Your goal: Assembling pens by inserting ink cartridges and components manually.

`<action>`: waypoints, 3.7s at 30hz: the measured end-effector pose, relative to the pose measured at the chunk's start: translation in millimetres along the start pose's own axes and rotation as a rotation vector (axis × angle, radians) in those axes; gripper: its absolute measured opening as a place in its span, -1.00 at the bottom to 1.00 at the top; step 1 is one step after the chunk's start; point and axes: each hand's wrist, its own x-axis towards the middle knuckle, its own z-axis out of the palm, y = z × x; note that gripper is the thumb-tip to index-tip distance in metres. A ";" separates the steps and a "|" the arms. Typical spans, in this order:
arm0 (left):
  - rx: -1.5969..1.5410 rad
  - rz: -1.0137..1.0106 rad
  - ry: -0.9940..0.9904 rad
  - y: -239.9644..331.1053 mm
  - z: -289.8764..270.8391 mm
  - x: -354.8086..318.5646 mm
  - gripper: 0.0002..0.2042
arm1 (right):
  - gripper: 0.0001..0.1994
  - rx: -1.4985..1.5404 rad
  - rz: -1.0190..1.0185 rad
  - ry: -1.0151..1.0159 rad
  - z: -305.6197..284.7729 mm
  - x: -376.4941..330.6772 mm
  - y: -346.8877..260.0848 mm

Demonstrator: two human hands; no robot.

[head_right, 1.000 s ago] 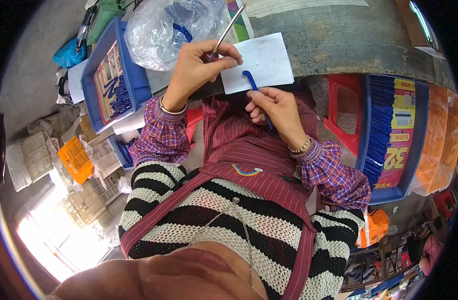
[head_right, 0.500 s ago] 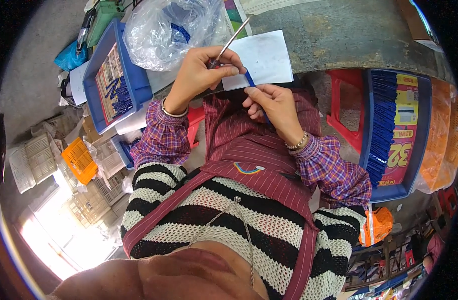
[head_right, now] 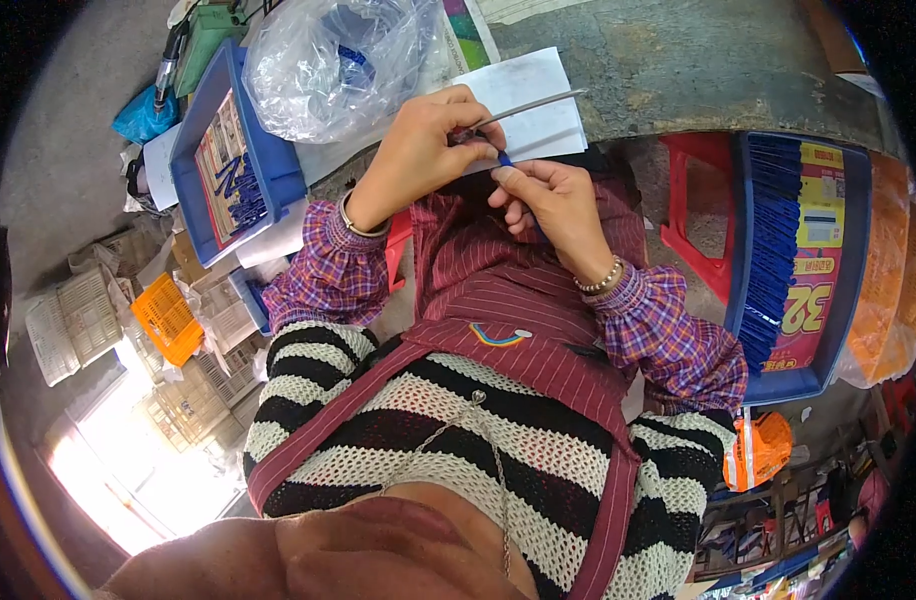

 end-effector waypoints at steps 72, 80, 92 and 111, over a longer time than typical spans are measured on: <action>-0.910 0.237 0.402 0.2 37.0 15.6 -0.60 | -0.83 0.043 0.001 0.023 -2.1 5.2 6.1; -0.580 0.214 0.289 1.1 18.8 14.7 -0.88 | -0.83 0.067 0.002 0.000 -2.6 5.3 7.3; -0.554 0.534 0.196 18.9 8.5 -17.5 -0.86 | -0.82 0.046 -0.018 -0.005 -2.1 3.1 6.3; -0.658 0.253 0.099 -10.3 24.2 -28.5 -0.85 | -0.81 0.008 -0.036 -0.002 -0.5 1.7 3.2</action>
